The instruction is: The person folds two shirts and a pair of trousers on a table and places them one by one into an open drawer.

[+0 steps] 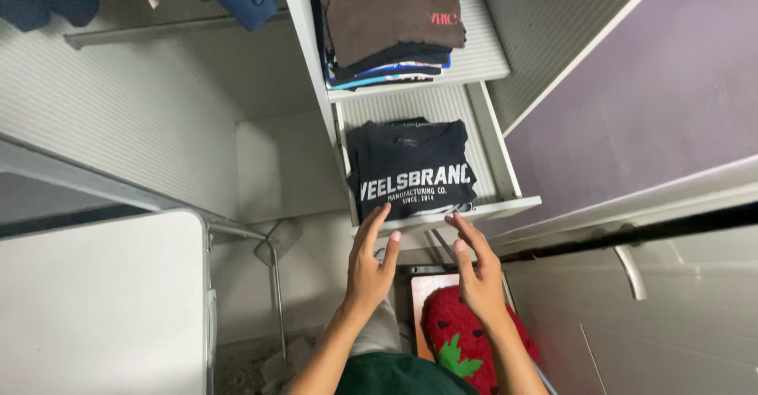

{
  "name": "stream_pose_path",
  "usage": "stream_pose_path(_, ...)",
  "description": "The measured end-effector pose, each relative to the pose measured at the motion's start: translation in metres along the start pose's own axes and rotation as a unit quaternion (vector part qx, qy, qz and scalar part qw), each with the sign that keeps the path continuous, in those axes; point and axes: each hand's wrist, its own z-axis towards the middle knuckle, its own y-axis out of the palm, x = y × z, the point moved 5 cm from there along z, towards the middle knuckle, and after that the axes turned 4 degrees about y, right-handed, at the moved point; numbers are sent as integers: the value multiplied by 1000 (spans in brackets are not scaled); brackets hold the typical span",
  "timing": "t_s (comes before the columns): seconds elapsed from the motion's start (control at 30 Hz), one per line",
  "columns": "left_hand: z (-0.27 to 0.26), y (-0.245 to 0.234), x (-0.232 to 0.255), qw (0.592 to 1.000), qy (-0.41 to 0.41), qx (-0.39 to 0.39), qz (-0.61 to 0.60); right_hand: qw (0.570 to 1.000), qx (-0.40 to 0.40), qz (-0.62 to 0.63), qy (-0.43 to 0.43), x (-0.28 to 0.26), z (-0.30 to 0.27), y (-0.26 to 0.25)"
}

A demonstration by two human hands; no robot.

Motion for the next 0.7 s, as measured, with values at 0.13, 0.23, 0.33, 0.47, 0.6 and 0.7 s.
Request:
stream_pose_path(0.13,-37,-18,19,1000,14,17,-5,997,-16,2,-70,-35,-27,7)
stream_pose_path(0.23,-61,-43,22,999,-27,34,-23,996,-48,5,-79,-47,-38,23)
stream_pose_path(0.33,-88,-72,19,996,-69,57,-18,992,-96,21,-74,-52,-49,46)
stream_pose_path(0.47,-126,-117,9,990,-96,107,12,983,-158,24,-87,-63,-64,91)
stream_pose_path(0.6,-161,-168,-1,979,-109,169,17,968,-246,0,-48,-74,-85,150)
stream_pose_path(0.7,-186,-212,-6,971,-110,212,13,948,-309,-15,-73,-89,-109,196)
